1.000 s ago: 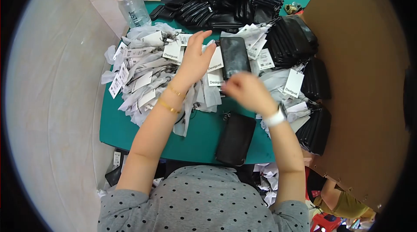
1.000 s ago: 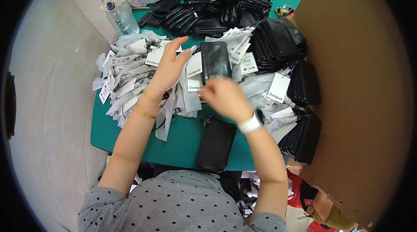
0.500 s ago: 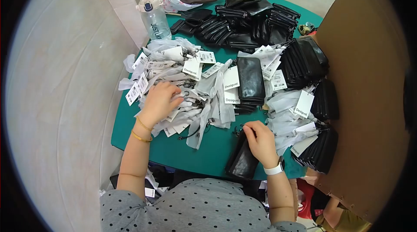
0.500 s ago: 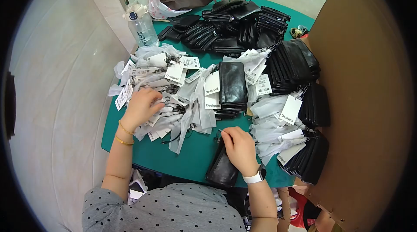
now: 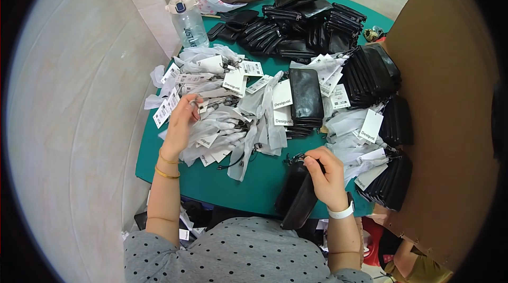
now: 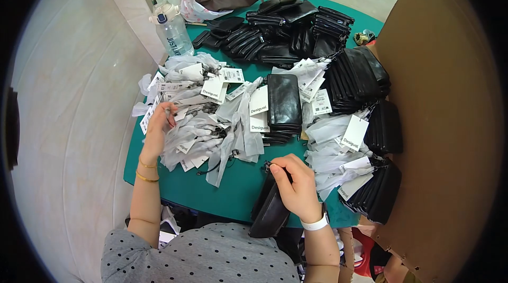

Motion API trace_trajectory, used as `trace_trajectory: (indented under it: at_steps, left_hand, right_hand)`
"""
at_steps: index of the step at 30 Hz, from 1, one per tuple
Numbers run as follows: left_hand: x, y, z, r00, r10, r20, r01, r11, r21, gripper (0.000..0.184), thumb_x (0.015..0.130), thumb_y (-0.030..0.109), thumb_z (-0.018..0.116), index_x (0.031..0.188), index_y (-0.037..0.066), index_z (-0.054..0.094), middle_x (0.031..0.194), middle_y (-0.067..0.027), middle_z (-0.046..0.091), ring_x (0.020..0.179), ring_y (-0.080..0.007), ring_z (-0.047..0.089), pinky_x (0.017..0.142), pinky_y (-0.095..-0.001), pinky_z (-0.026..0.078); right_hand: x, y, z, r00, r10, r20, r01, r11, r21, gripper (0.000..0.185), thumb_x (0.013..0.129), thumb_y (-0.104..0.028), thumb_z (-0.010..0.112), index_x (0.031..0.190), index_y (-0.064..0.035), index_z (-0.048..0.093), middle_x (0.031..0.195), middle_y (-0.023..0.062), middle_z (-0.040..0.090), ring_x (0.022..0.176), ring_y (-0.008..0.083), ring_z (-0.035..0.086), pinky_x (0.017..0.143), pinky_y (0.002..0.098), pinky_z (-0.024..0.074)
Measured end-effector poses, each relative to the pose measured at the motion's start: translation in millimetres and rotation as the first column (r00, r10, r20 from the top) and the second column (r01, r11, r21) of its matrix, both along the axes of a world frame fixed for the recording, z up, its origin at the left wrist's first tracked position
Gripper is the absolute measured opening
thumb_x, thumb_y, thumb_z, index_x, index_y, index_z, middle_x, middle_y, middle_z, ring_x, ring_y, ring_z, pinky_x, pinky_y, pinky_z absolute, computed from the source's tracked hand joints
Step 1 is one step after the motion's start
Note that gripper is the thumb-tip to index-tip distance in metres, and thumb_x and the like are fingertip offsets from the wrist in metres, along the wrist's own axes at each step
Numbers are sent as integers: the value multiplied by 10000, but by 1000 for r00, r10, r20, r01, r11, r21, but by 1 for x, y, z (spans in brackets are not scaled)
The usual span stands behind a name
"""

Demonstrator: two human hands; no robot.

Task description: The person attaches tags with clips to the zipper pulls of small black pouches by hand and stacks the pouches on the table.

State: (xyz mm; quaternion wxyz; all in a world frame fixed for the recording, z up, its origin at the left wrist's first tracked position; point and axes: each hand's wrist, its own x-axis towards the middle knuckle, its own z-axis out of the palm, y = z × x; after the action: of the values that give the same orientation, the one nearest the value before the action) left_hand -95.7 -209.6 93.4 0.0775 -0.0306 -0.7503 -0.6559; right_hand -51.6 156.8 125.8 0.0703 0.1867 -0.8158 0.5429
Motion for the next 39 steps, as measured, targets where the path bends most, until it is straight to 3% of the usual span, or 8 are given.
trace_trajectory:
  at_steps: [2,4,6,9,14,29,36,39]
  left_hand:
    - [7,15,26,1000,9,13,-10,996,93,302,1066,244,412,1208,32,573,941,-3,555,816,-87,489,738,-238,417]
    - [15,26,48,999,-22,-33,16,981,-194,277,1070,172,401,1232,3,550,965,-7,566,784,-83,465,724,-245,433]
    - [26,42,62,987,-153,-48,137,959,-248,285,1061,173,416,1246,-1,547,1015,-21,592,788,-82,473,720,-239,442]
    - [38,79,77,950,-312,19,298,886,-356,289,1004,137,485,1250,-2,545,1038,-118,636,820,-205,600,747,-319,491]
    - [40,130,59,894,-388,-223,259,854,-451,219,892,26,525,1101,-18,571,884,-183,592,764,-360,592,687,-401,481]
    - [44,157,56,907,-310,-286,73,782,-619,207,868,51,578,1066,-9,574,839,-162,549,744,-345,568,647,-409,465]
    - [23,154,61,928,-373,-5,359,898,-253,238,992,196,574,1107,-12,576,912,-158,596,792,-299,600,703,-382,472]
    - [-33,155,37,947,-301,-111,262,926,-273,268,1013,215,543,1104,-21,630,852,-60,575,747,-145,548,682,-303,461]
  right_hand:
    - [-1,-3,8,999,49,-12,-49,999,-18,62,934,-48,637,931,14,643,780,91,600,657,205,560,601,294,439]
    - [-1,-9,20,997,69,14,-69,997,-30,54,921,-40,644,915,14,643,800,91,626,692,196,582,636,291,451]
    - [-1,-15,28,996,87,38,-85,995,-42,47,907,-32,652,900,14,642,820,90,651,727,187,605,670,287,464]
    - [-3,-26,34,980,176,-93,-183,980,-81,84,833,-9,709,852,-1,628,962,124,722,757,220,675,672,297,516]
    - [1,-33,47,947,154,-283,-115,982,152,164,742,-33,756,797,-43,602,961,110,728,672,228,675,583,309,517]
    - [-3,-26,44,865,-33,-500,192,943,271,177,719,-51,787,822,-51,643,894,84,715,634,236,647,556,329,496]
    - [-52,-4,58,928,131,-350,-32,961,275,76,844,-57,707,897,-8,683,827,115,664,767,306,656,679,366,514]
    - [-118,3,50,932,236,-275,-135,930,342,127,889,-128,673,937,-15,707,827,130,660,803,304,656,701,362,511]
